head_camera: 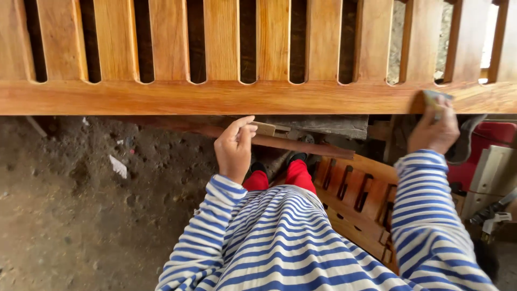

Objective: The person sands a wooden slatted panel using a sanding block. They work on the edges and the flat surfaces of the slats, moving the block back and forth to smooth the wood. The person adjusts their grip and position to reach different areas of the panel.

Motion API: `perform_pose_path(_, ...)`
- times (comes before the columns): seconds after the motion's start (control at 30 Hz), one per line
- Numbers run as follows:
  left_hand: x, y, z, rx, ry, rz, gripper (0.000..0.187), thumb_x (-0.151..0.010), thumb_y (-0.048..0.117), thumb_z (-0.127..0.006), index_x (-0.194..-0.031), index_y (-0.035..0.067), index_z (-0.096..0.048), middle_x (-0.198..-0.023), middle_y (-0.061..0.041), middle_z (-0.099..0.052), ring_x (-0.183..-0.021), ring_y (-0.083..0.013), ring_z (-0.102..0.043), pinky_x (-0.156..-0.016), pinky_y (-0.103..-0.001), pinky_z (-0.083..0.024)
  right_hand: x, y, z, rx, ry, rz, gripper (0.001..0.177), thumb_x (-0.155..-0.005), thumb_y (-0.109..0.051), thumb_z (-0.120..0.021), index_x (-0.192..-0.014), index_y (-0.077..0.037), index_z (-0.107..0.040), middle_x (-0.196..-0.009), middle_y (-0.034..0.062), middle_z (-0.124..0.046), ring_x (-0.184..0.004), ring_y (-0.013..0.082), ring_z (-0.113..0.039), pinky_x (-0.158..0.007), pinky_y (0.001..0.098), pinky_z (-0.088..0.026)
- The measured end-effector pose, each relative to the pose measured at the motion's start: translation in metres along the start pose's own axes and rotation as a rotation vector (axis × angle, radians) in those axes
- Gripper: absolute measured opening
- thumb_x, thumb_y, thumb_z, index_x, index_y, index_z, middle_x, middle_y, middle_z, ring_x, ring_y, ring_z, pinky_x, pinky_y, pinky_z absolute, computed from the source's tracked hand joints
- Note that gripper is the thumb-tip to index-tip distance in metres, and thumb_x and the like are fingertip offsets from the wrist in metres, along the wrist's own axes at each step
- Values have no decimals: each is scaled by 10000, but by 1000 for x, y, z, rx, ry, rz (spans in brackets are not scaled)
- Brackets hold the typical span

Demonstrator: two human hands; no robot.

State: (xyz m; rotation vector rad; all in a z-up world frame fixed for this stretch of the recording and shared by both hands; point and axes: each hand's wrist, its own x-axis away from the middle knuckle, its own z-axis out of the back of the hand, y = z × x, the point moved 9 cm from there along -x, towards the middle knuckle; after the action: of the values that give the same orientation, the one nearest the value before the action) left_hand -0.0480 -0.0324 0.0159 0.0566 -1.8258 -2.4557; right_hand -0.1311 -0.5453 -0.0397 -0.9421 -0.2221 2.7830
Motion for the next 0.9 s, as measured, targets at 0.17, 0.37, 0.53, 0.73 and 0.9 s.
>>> perform_pose_path(0.17,11,-18,28,13,2,103,274,-948,19,-547,-1102,64,-769,-862,-158,-777,-771,-244,-771,-700,-366,-638,95,247,-1,-70,158,-980,379,-936,-411,-937,-1188,-247,-708,-1149,74,-754,-1109,294,-712,-964,433,-601)
perform_pose_path(0.37,26,-27,12,86,-58,196,293,-925,58,-623,-1190,99,-741,-928,-147,-780,-827,-222,-769,-721,-345,-631,89,13,-43,-1326,255,-1614,268,-967,-172,-746,-1177,-125,-587,-1148,182,-725,-1012,433,-792,-894,624,-679)
perform_pose_path(0.53,39,-34,-61,190,-200,293,360,-922,165,-692,-1280,132,-699,-1023,-139,-774,-883,-186,-746,-742,-331,-624,62,-108,-11,-1416,65,-1707,260,-923,-172,-737,-1120,-96,-586,-1068,99,-689,-903,302,-773,-857,475,-677)
perform_pose_path(0.73,65,-22,-170,471,-439,574,624,-940,422,-703,-1480,153,-541,-1257,-129,-697,-1094,-214,-681,-826,-294,-584,28,-142,10,-1567,-219,-1628,136,-929,-171,-726,-1047,-138,-666,-1055,91,-719,-940,304,-756,-888,491,-643)
perform_pose_path(0.9,69,27,-248,685,-528,675,694,-946,481,-668,-1501,94,-518,-1355,-159,-634,-1203,-255,-647,-884,-329,-581,44,-111,-6,-1656,-397,-1544,173,-951,-183,-686,-1114,-124,-674,-1053,109,-763,-889,282,-769,-765,433,-665)
